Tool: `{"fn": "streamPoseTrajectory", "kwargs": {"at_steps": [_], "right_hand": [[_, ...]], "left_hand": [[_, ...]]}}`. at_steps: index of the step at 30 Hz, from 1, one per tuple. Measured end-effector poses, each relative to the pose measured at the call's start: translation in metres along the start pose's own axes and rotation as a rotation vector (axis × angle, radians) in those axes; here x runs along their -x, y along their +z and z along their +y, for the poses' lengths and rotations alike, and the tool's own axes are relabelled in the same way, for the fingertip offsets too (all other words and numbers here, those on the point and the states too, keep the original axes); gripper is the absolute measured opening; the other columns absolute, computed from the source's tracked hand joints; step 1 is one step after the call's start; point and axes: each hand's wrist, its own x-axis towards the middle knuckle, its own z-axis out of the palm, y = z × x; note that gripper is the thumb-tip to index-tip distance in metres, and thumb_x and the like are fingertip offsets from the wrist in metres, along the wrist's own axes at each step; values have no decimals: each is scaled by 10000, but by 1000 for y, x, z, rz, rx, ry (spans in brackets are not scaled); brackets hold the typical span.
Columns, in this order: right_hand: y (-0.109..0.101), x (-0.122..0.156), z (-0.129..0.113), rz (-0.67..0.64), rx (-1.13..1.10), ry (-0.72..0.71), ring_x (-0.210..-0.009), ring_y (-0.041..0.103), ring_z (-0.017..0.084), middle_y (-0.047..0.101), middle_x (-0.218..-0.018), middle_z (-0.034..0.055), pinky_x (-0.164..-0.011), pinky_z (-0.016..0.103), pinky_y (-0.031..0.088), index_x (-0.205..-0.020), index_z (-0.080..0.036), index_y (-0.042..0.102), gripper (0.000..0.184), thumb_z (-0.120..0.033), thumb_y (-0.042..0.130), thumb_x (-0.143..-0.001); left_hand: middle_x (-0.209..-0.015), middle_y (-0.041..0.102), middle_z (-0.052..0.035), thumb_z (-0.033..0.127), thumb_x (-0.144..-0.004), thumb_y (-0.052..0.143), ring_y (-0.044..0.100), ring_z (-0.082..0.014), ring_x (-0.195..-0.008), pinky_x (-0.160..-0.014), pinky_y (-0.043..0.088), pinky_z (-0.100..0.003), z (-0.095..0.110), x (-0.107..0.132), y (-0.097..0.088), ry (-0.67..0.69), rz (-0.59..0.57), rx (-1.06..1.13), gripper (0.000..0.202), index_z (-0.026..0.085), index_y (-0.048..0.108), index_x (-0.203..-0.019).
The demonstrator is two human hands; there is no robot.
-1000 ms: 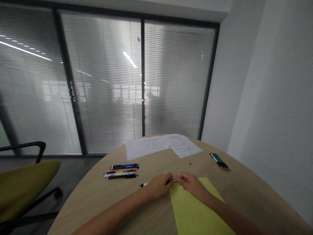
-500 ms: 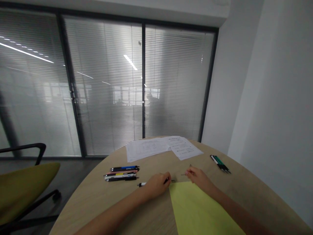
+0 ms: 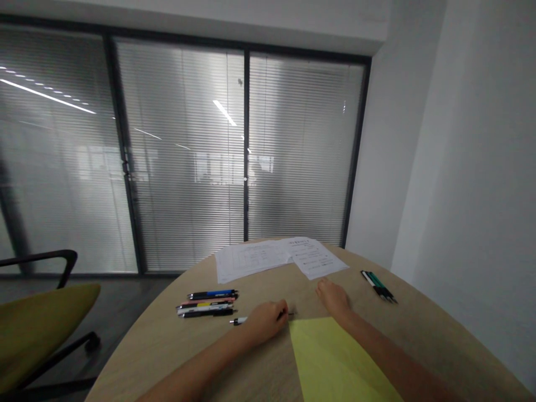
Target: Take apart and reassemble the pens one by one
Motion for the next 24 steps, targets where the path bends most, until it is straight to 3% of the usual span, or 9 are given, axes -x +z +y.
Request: {"fn": "streamPoseTrajectory", "kwargs": {"at_steps": [8, 15, 19, 24], "right_hand": [[3, 5, -12, -14, 28, 16, -793, 606, 243, 642, -856, 164, -621, 297, 408, -834, -122, 626, 235, -218, 414, -806], [-6, 9, -9, -13, -30, 6, -757, 601, 211, 644, -833, 149, -597, 266, 379, -801, -135, 622, 239, -261, 419, -806], [-20, 23, -12, -18, -113, -98, -764, 576, 153, 640, -834, 79, -621, 221, 358, -791, -169, 614, 250, -274, 390, -821], [-33, 51, -29, -92, -285, -389, -764, 550, 130, 616, -819, 35, -642, 201, 353, -791, -178, 607, 213, -242, 404, -807]], "left_hand": [[-808, 629, -49, 237, -802, 336, 575, -192, -730, -602, 376, -247, 1, 1, -1, 6, 5, -7, 197, 206, 518, -871], [-810, 629, -48, 243, -809, 330, 579, -198, -740, -616, 386, -252, 0, 0, 1, 24, 13, -15, 190, 207, 507, -869], [-815, 635, -49, 236, -807, 322, 585, -196, -740, -610, 388, -249, 1, -1, 1, 48, 15, -26, 202, 204, 514, -862], [-821, 637, -51, 240, -804, 324, 588, -197, -750, -612, 391, -250, 2, -1, 1, 76, 18, -35, 209, 204, 517, -876]]}}
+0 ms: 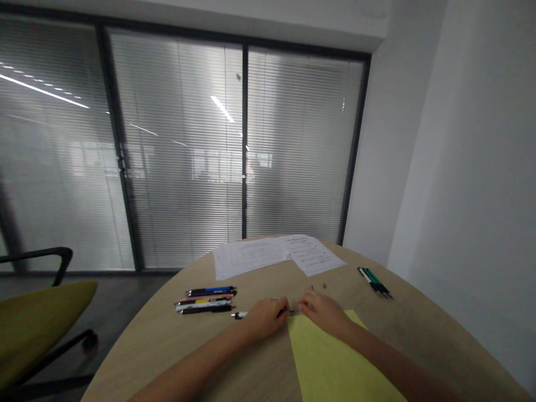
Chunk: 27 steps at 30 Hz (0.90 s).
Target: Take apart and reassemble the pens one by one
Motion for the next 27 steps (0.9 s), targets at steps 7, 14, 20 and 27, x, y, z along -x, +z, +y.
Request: {"fn": "streamPoseTrajectory", "kwargs": {"at_steps": [7, 14, 20, 27], "right_hand": [[-2, 9, -22, -15, 136, -61, -756, 550, 147, 597, -806, 36, -628, 214, 353, -761, -176, 596, 174, -205, 427, -788], [-7, 16, 11, 12, 114, -77, -729, 536, 134, 586, -763, 33, -624, 206, 348, -720, -167, 588, 157, -161, 434, -748], [-12, 14, 49, 49, 7, 29, -626, 504, 110, 589, -688, 16, -563, 188, 331, -670, -163, 577, 130, -131, 454, -695], [-7, -6, 49, 62, 135, 359, -660, 560, 158, 642, -718, 71, -539, 220, 334, -689, -159, 613, 183, -188, 437, -731]], "left_hand": [[-820, 636, -36, 245, -798, 343, 586, -178, -745, -614, 391, -235, 0, 1, 1, 32, -1, -5, 202, 210, 524, -881], [-819, 629, -52, 266, -788, 368, 580, -195, -752, -622, 398, -254, -7, -2, 2, 31, 1, -8, 193, 199, 532, -865], [-801, 627, -84, 213, -776, 356, 579, -208, -753, -652, 409, -279, -13, -4, 3, 34, -9, -17, 207, 163, 554, -809], [-897, 616, -75, 193, -810, 314, 560, -195, -865, -760, 395, -280, -19, -5, 6, 44, -9, 27, 252, 177, 551, -891]]}}
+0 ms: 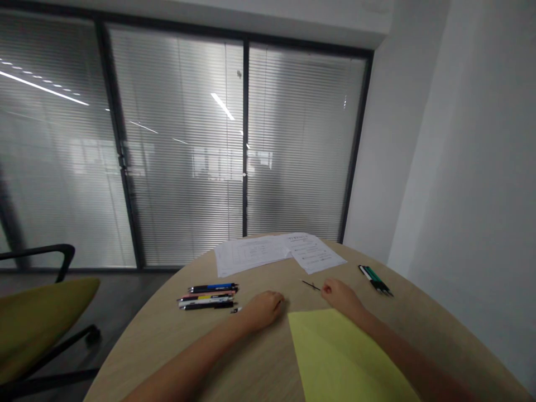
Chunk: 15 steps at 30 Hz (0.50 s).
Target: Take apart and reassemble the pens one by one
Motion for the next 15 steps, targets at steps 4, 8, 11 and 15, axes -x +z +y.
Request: {"fn": "streamPoseTrajectory", "kwargs": {"at_steps": [4, 8, 11, 15], "right_hand": [[14, -7, -26, -17, 55, 70, -700, 601, 199, 663, -757, 99, -541, 236, 361, -721, -168, 641, 183, -228, 468, -728], [23, -13, -51, -38, 98, 92, -779, 612, 233, 667, -821, 133, -597, 265, 404, -768, -151, 659, 227, -245, 454, -744], [25, -17, -58, -56, 115, 108, -797, 612, 241, 668, -837, 138, -618, 277, 421, -789, -143, 661, 234, -251, 458, -742], [26, -18, -57, -57, 105, 101, -820, 605, 253, 657, -875, 152, -623, 297, 423, -826, -136, 648, 241, -247, 450, -744]], "left_hand": [[-984, 589, -84, 183, -783, 362, 548, -201, -902, -772, 393, -291, -2, 0, 2, -36, 16, 18, 334, 193, 440, -1108], [-934, 591, -56, 198, -739, 434, 555, -183, -853, -727, 402, -256, -4, -1, 1, -67, 12, 39, 302, 201, 460, -1040], [-886, 589, -42, 206, -720, 458, 554, -178, -810, -682, 404, -243, -4, -2, -1, -76, 9, 54, 201, 199, 503, -916], [-852, 585, -27, 196, -714, 470, 540, -174, -802, -678, 392, -239, -4, -1, -2, -49, 21, 82, 160, 201, 514, -867]]}}
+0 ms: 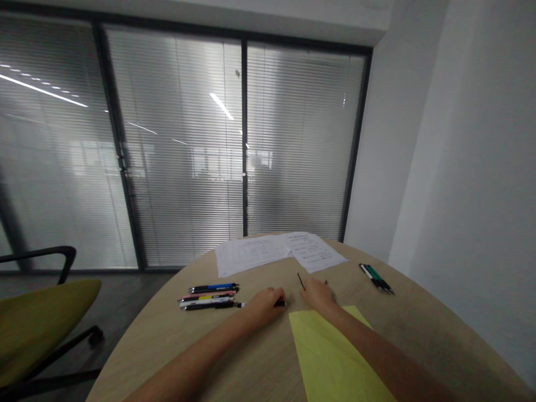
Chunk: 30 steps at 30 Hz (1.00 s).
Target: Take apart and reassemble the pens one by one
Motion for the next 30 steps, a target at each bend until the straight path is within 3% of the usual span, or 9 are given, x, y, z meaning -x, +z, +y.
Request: {"fn": "streamPoseTrajectory", "kwargs": {"at_steps": [6, 11, 16, 22, 30], "right_hand": [[-4, 3, 9, 17, -87, -50, -759, 601, 231, 659, -815, 132, -588, 280, 394, -755, -152, 636, 205, -236, 449, -745], [-17, 22, 12, -2, -231, -221, -703, 566, 144, 643, -744, 50, -577, 212, 369, -698, -159, 607, 250, -256, 400, -799], [-17, 48, 7, -140, -596, -402, -542, 468, 99, 533, -579, -13, -477, 186, 322, -619, -145, 550, 243, -268, 418, -781], [-17, 57, 12, -185, -830, -342, -463, 370, 80, 381, -475, -57, -434, 183, 278, -594, -162, 491, 174, -248, 443, -736], [-19, 54, 24, -158, -848, -295, -424, 338, 70, 326, -441, -74, -418, 185, 253, -567, -170, 450, 205, -282, 434, -738]], "left_hand": [[-849, 568, -2, 154, -723, 485, 522, -141, -805, -698, 380, -208, 0, -1, 0, 87, 44, 69, 142, 203, 540, -845], [-843, 562, -8, 160, -735, 509, 522, -124, -782, -692, 389, -190, 6, -4, -1, 131, 73, 143, 135, 189, 557, -858], [-814, 568, -17, 174, -740, 516, 522, -118, -753, -676, 396, -186, 21, -1, -2, 166, 83, 206, 111, 159, 565, -838], [-779, 570, -6, 195, -717, 531, 508, -112, -674, -613, 401, -189, 28, 2, -6, 140, 79, 237, 134, 157, 565, -840], [-739, 579, 9, 152, -695, 518, 505, -114, -660, -600, 386, -189, 23, 2, -13, 96, 55, 235, 134, 161, 575, -816]]}}
